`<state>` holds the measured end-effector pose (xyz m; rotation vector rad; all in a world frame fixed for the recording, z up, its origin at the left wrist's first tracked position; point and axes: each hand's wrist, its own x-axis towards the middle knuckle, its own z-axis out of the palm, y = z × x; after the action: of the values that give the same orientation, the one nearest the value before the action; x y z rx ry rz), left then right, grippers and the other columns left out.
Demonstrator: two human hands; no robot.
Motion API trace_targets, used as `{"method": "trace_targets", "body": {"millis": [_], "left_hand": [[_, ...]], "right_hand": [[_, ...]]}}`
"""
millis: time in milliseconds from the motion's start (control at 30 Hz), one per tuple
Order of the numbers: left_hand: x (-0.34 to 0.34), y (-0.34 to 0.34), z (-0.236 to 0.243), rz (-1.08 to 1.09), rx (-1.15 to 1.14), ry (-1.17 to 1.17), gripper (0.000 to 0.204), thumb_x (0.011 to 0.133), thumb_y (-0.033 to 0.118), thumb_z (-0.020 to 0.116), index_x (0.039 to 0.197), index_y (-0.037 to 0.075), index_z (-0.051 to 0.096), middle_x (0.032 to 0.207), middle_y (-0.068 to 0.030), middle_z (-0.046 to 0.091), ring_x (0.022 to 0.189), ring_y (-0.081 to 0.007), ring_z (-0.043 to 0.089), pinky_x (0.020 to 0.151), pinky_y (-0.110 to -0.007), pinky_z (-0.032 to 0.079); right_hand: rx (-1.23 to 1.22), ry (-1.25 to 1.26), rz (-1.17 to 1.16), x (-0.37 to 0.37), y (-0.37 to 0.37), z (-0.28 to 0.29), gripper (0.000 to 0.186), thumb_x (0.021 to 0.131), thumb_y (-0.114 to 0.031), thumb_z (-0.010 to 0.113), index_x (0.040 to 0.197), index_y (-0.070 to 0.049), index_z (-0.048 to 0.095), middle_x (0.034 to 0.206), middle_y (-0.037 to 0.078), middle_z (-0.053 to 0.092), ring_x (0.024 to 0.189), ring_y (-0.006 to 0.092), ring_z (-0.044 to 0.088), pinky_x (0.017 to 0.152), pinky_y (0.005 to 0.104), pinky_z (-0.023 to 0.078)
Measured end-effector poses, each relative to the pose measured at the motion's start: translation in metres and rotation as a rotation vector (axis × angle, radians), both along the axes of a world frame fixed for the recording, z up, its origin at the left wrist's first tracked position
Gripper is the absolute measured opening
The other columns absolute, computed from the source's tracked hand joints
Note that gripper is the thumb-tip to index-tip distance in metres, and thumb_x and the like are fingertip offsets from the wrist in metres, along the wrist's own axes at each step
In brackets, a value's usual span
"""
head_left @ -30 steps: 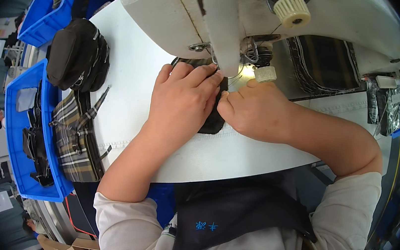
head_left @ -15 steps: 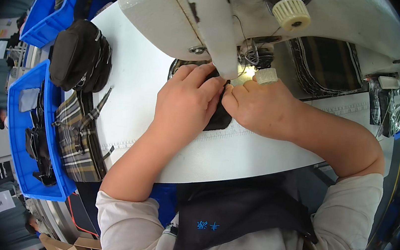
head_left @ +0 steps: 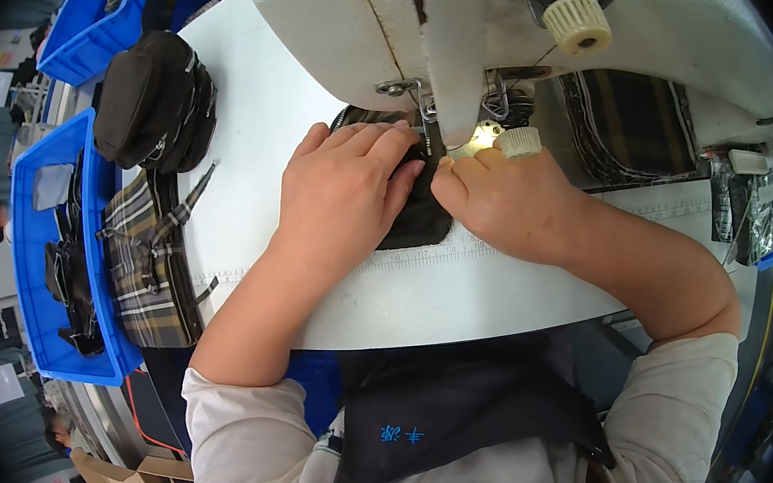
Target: The person sews a zipper onto a small fabric pouch using an industrial sewing machine. They guide the pouch under the needle, stitch along the zipper line, and then inspect the finished seam. The person repeats this process for a second pouch, handling the fabric and machine controls with both hands.
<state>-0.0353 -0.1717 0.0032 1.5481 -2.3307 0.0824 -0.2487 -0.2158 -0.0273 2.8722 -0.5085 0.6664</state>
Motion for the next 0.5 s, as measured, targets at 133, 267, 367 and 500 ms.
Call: {"method": "trace_targets", "body": {"millis": [133,267,367,500], "left_hand": [[-0.0017,0.0015,0.0018,0.024,0.014,-0.028,0.022,0.091,0.022,0.075,0.109,0.010,0.072,0.107,-0.0030,0.077,0.097,-0.0226,0.071,0.084,-0.039,0.051],[-0.0020,0.0039,-0.0035,0.014,-0.011,-0.027,0.023,0.094,0.024,0.074,0.114,0.014,0.073,0.110,-0.0036,0.077,0.095,-0.0248,0.072,0.089,-0.043,0.053],[-0.0033,0.0058,-0.0048,-0.014,-0.043,-0.053,0.024,0.093,0.025,0.074,0.115,0.015,0.074,0.116,-0.0035,0.076,0.098,-0.0240,0.072,0.091,-0.044,0.053],[-0.0059,0.0061,-0.0049,-0.004,-0.035,-0.098,0.024,0.092,0.023,0.075,0.116,0.017,0.076,0.120,-0.0036,0.075,0.101,-0.0227,0.072,0.094,-0.043,0.053]], "right_hand": [[0.010,0.062,-0.003,-0.0020,-0.0009,0.0033,0.012,0.080,-0.014,0.068,0.088,-0.008,0.060,0.073,0.002,0.062,0.066,0.0167,0.067,0.049,0.0325,0.050],[0.070,0.027,0.016,-0.0014,-0.0009,0.0048,0.012,0.080,-0.014,0.070,0.080,-0.009,0.059,0.069,0.003,0.063,0.062,0.0211,0.067,0.059,0.0371,0.053],[0.104,0.078,-0.002,-0.0017,0.0021,0.0066,0.012,0.082,-0.015,0.070,0.079,-0.008,0.061,0.069,0.004,0.063,0.062,0.0217,0.067,0.057,0.0378,0.053],[0.084,0.067,-0.033,-0.0016,0.0043,0.0032,0.010,0.083,-0.014,0.070,0.081,-0.006,0.064,0.069,0.004,0.064,0.061,0.0220,0.067,0.055,0.0378,0.053]]}}
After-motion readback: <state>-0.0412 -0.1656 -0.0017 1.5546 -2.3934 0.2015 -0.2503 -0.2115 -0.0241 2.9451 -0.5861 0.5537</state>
